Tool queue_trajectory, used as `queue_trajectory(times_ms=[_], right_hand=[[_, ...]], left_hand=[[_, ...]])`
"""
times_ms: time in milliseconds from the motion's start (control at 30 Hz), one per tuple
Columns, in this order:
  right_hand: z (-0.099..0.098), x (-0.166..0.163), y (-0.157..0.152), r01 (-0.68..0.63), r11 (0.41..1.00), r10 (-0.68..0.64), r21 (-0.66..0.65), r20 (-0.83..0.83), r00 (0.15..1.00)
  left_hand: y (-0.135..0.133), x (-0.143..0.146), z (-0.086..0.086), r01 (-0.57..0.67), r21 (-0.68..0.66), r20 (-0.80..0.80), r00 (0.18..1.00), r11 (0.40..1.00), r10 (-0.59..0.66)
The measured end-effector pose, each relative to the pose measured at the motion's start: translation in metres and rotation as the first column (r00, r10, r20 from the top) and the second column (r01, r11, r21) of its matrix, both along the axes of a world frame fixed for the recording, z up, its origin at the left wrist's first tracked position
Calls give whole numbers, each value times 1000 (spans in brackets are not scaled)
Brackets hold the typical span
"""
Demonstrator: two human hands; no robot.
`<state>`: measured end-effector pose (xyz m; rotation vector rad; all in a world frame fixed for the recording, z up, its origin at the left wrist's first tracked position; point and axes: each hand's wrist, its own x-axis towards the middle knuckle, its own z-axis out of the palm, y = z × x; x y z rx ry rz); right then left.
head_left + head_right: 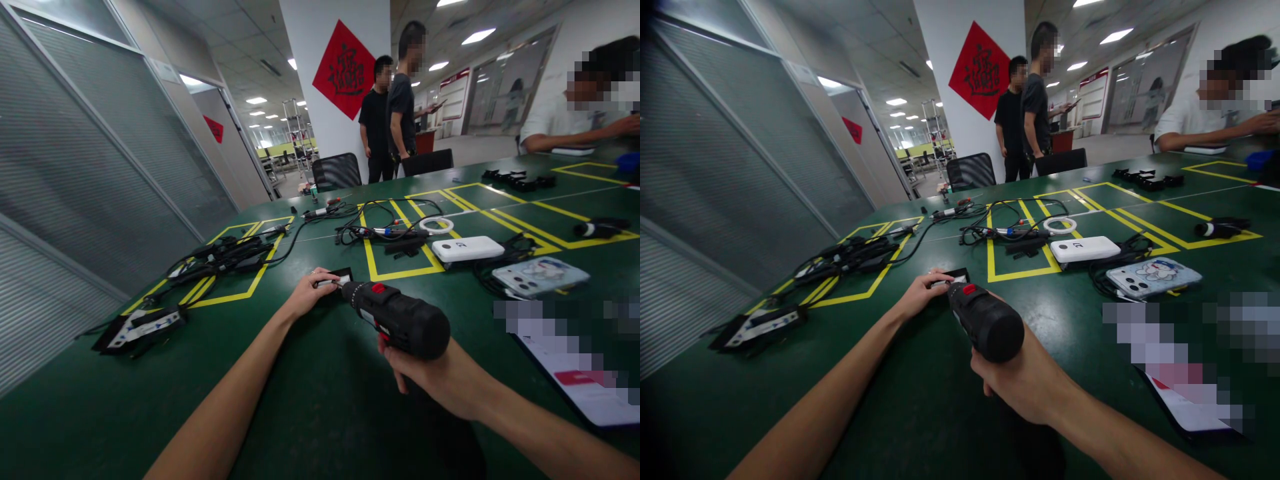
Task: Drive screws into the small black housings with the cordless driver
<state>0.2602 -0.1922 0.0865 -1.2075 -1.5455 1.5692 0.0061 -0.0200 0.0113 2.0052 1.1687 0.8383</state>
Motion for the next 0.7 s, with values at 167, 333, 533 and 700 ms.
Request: queue_trajectory(times_ms=[167,333,533,700], right_hand=[[3,1,0,-2,1000,2,14,-3,1000],[2,0,-1,-8,1000,8,19,-16,1000],[0,-1,-1,-6,1000,7,18,-16,1000],[1,0,1,-15,1000,15,22,29,999]], left_hand=[[1,-1,0,23,1,25,999,1000,-23],[1,-2,0,19,-1,14,1000,1000,-19],[0,-1,0,17,-3,7,1000,1000,-17],[1,-1,0,13,-2,10,1000,1000,-13]])
